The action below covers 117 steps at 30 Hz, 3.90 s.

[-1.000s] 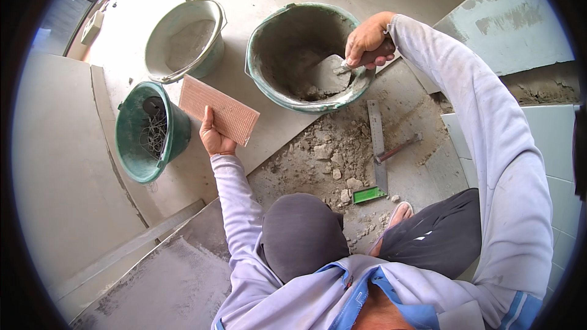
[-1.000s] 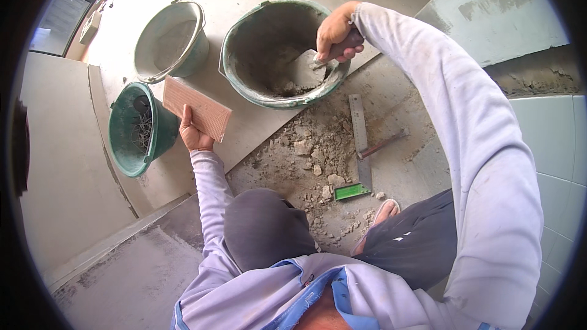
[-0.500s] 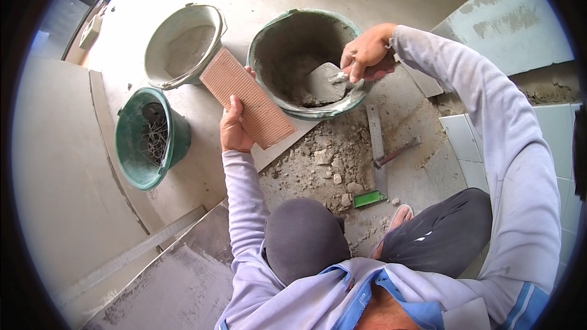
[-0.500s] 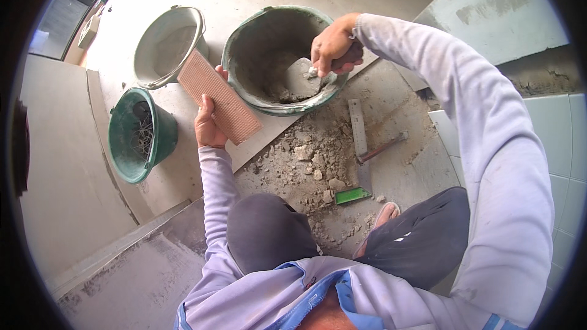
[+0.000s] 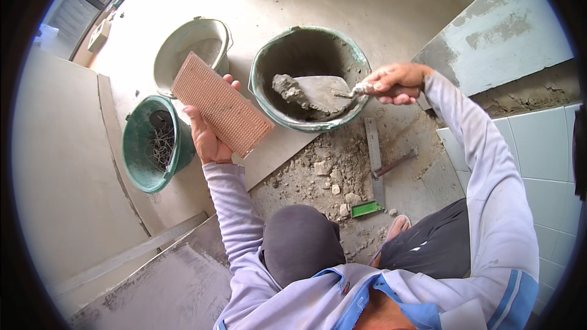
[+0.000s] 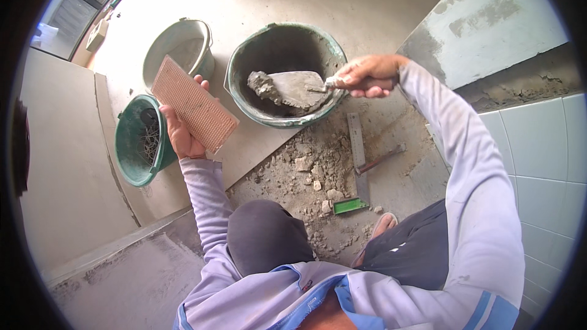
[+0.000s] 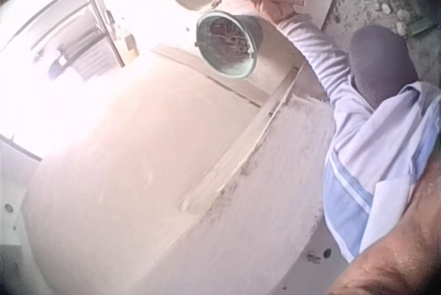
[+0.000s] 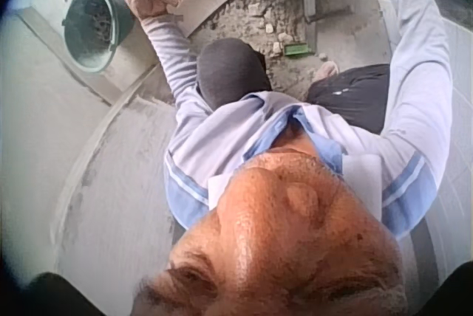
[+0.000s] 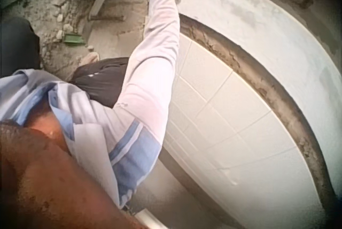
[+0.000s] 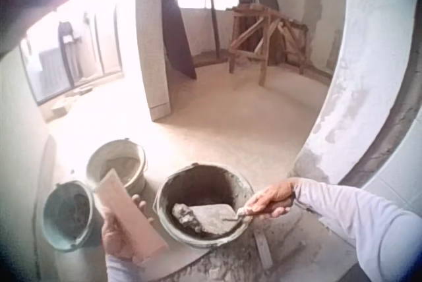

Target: The person removes old tiles from a wall using a hammer and chisel, then applies cement to a new tile and secures it to the wall. The person uses a hammer to tap the tile into place.

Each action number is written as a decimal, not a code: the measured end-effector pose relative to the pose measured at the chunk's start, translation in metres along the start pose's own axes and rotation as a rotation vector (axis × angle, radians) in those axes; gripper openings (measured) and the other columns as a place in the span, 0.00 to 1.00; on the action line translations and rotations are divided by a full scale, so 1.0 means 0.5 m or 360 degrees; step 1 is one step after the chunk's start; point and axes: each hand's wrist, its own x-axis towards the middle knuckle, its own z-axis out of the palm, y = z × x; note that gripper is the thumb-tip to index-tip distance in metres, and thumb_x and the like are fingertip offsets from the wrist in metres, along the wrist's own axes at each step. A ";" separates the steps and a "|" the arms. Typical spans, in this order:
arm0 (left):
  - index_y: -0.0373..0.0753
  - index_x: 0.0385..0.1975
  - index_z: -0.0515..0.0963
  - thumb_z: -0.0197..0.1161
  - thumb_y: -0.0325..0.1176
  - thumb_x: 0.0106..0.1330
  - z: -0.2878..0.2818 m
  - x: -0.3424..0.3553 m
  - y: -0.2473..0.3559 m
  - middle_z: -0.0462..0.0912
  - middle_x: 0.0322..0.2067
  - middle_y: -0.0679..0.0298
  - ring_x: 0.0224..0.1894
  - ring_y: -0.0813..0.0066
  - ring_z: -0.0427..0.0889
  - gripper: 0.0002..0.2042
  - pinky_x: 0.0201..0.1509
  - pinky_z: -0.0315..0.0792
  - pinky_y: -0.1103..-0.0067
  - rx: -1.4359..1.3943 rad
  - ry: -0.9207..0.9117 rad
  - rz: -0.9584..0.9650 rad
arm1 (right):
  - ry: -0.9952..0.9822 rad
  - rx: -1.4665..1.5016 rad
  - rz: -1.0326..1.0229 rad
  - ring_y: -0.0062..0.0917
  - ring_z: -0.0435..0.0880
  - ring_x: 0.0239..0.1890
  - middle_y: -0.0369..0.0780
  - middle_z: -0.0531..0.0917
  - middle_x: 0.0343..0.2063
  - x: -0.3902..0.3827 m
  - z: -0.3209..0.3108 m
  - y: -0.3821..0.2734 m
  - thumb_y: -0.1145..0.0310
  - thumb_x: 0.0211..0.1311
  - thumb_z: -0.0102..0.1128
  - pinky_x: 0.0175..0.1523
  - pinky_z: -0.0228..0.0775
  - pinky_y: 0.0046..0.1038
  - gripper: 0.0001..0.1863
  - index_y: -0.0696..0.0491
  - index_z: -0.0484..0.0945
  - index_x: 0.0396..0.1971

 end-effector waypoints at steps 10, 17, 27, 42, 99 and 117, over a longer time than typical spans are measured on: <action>0.30 0.62 0.55 0.21 0.59 0.70 0.117 0.052 -0.057 0.68 0.55 0.40 0.55 0.47 0.71 0.37 0.61 0.66 0.58 -0.0310 0.0332 -0.0432 | 0.0765 -0.0488 -0.0809 0.13 0.70 0.12 0.32 0.72 0.20 -0.184 0.227 0.028 0.67 0.58 0.59 0.13 0.64 0.15 0.28 0.59 0.64 0.58; 0.31 0.55 0.63 0.28 0.54 0.72 0.244 0.102 -0.070 0.73 0.49 0.46 0.50 0.52 0.75 0.31 0.56 0.70 0.58 -0.0066 0.0482 -0.0541 | 0.1394 -0.1910 -0.1718 0.27 0.79 0.25 0.42 0.79 0.28 -0.179 0.261 0.088 0.74 0.51 0.62 0.32 0.70 0.26 0.28 0.63 0.66 0.54; 0.30 0.55 0.62 0.30 0.46 0.74 0.372 0.065 -0.071 0.74 0.47 0.48 0.46 0.54 0.78 0.25 0.53 0.73 0.58 -0.0136 -0.0048 -0.0528 | 0.1626 -0.2241 -0.2097 0.37 0.79 0.27 0.45 0.76 0.31 -0.123 0.225 0.198 0.80 0.47 0.62 0.30 0.73 0.33 0.35 0.58 0.63 0.59; 0.34 0.58 0.60 0.34 0.42 0.75 0.321 0.077 -0.062 0.72 0.50 0.50 0.48 0.57 0.77 0.21 0.53 0.75 0.62 0.0113 0.0378 -0.0236 | 0.1833 -0.2441 -0.1962 0.35 0.81 0.29 0.43 0.79 0.31 -0.172 0.173 0.230 0.84 0.43 0.59 0.31 0.75 0.33 0.39 0.50 0.64 0.61; 0.36 0.54 0.68 0.40 0.43 0.74 0.208 0.064 -0.068 0.78 0.48 0.57 0.45 0.63 0.80 0.19 0.51 0.76 0.66 -0.0330 0.0241 -0.0755 | 0.0824 -0.0887 -0.0980 0.12 0.71 0.22 0.31 0.72 0.23 -0.193 0.205 0.196 0.57 0.66 0.53 0.26 0.65 0.19 0.26 0.58 0.67 0.57; 0.35 0.56 0.67 0.38 0.44 0.74 -0.021 0.028 -0.072 0.77 0.50 0.59 0.48 0.67 0.78 0.21 0.55 0.73 0.72 0.0151 0.0844 -0.0181 | 0.0948 -0.4046 0.0527 0.28 0.84 0.29 0.37 0.85 0.25 0.107 0.241 -0.169 0.68 0.52 0.54 0.32 0.76 0.33 0.09 0.48 0.84 0.21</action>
